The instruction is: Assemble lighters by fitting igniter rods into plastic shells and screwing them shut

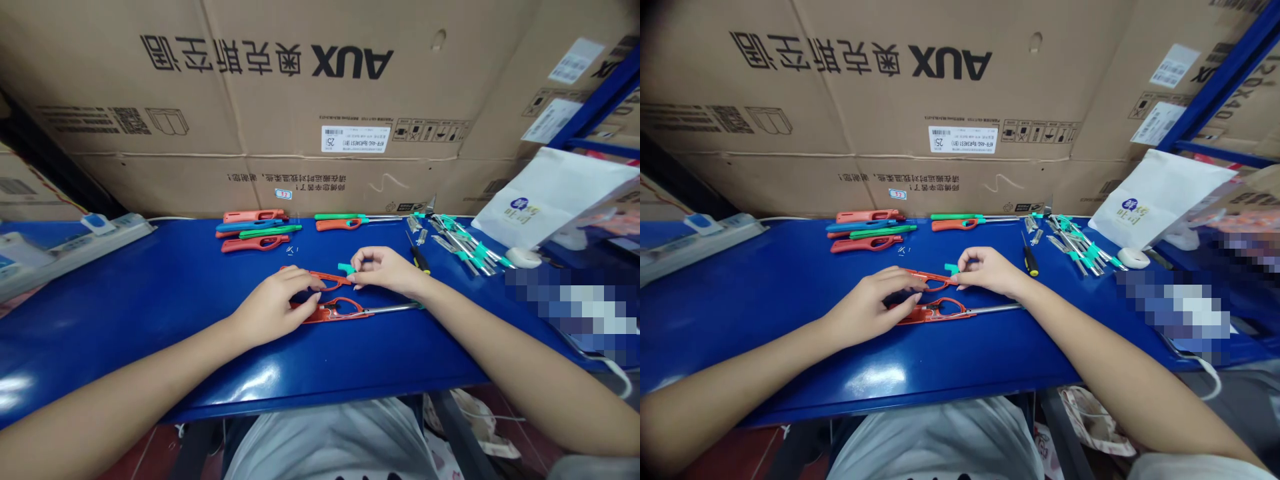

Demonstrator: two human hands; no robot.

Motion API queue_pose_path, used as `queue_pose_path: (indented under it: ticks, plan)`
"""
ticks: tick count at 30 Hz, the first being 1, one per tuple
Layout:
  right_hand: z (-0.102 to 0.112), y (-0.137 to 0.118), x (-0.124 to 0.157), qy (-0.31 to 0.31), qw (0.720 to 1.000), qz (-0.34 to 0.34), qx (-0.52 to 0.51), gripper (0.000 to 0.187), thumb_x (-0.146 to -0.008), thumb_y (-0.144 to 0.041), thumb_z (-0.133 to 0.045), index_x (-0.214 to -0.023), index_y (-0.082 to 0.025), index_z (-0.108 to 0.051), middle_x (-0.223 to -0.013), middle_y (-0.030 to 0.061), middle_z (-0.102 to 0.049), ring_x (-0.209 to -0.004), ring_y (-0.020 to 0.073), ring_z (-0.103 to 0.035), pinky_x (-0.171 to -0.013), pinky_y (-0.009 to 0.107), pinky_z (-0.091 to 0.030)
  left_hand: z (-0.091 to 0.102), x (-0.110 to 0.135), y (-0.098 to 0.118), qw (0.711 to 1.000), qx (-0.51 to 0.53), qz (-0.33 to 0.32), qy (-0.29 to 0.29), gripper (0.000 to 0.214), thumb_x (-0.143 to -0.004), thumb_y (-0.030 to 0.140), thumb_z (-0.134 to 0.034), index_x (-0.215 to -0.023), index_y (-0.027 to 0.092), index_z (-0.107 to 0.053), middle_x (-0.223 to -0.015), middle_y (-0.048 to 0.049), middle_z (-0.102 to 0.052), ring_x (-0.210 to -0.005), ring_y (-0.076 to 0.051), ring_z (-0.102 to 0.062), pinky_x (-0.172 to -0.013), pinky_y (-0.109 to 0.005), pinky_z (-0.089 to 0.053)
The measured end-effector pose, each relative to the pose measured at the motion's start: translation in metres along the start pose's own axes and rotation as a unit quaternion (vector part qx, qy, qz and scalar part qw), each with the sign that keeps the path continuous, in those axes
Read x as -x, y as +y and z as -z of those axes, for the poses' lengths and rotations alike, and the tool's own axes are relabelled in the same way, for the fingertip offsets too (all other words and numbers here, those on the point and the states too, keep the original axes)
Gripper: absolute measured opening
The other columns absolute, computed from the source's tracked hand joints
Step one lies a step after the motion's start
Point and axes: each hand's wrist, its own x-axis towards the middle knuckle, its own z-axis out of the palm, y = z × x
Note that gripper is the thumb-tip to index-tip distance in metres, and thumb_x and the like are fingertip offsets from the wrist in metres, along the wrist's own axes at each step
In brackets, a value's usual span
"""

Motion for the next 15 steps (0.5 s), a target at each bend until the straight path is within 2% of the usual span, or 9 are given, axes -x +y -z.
queue_pose_path:
  ticks: [4, 6, 8, 11, 15]
  plan:
    - [-0.009, -0.002, 0.005, -0.046, 0.998, 0.050, 0.004, 0.035, -0.073, -0.033, -0.085, -0.083, -0.019, -0.054, -0.073, -0.0031, -0.063, -0.068, 0.0122, -0.066, -0.060, 0.026, -0.060, -0.005, -0.001, 0.003, 0.999, 0.041, 0.015, 0.030, 0.015, -0.097, 0.024, -0.061, -0.105, 0.021, -0.073, -0.103, -0.0040, -0.077, -0.096, -0.020, -0.070, -0.088, -0.034, -0.053]
    - [-0.012, -0.004, 0.007, -0.039, 0.992, 0.086, 0.089, 0.025, -0.079, -0.029, -0.078, -0.088, -0.019, -0.056, -0.073, -0.0036, -0.059, -0.064, 0.0112, -0.060, -0.054, 0.024, -0.054, -0.007, -0.001, 0.002, 0.998, 0.048, 0.016, 0.027, 0.015, -0.096, 0.023, -0.063, -0.106, 0.022, -0.074, -0.104, -0.0034, -0.078, -0.099, -0.020, -0.070, -0.090, -0.034, -0.053]
    - [-0.014, -0.004, 0.010, -0.026, 0.962, 0.155, 0.225, 0.015, -0.081, -0.020, -0.071, -0.093, -0.018, -0.062, -0.080, -0.0015, -0.059, -0.065, 0.0103, -0.054, -0.054, 0.023, -0.049, -0.008, 0.001, 0.001, 0.999, 0.042, 0.017, 0.014, 0.018, -0.094, 0.022, -0.064, -0.110, 0.022, -0.074, -0.107, -0.0040, -0.078, -0.103, -0.021, -0.069, -0.092, -0.036, -0.053]
    - [-0.012, -0.004, 0.012, -0.037, 0.897, 0.247, 0.365, 0.021, -0.085, -0.009, -0.060, -0.102, -0.018, -0.069, -0.098, 0.0043, -0.062, -0.078, 0.0131, -0.056, -0.071, 0.029, -0.051, -0.009, 0.002, -0.002, 1.000, 0.026, 0.016, -0.006, 0.023, -0.093, 0.020, -0.063, -0.114, 0.022, -0.073, -0.111, -0.0062, -0.075, -0.106, -0.023, -0.068, -0.093, -0.038, -0.053]
    - [-0.005, -0.003, 0.013, -0.062, 0.870, 0.261, 0.414, 0.024, -0.088, -0.007, -0.058, -0.106, -0.019, -0.069, -0.106, 0.0064, -0.060, -0.097, 0.0178, -0.061, -0.090, 0.035, -0.051, -0.007, 0.002, -0.003, 1.000, 0.010, 0.002, -0.018, 0.021, -0.094, 0.019, -0.060, -0.111, 0.021, -0.072, -0.109, -0.0065, -0.074, -0.104, -0.023, -0.066, -0.094, -0.039, -0.052]
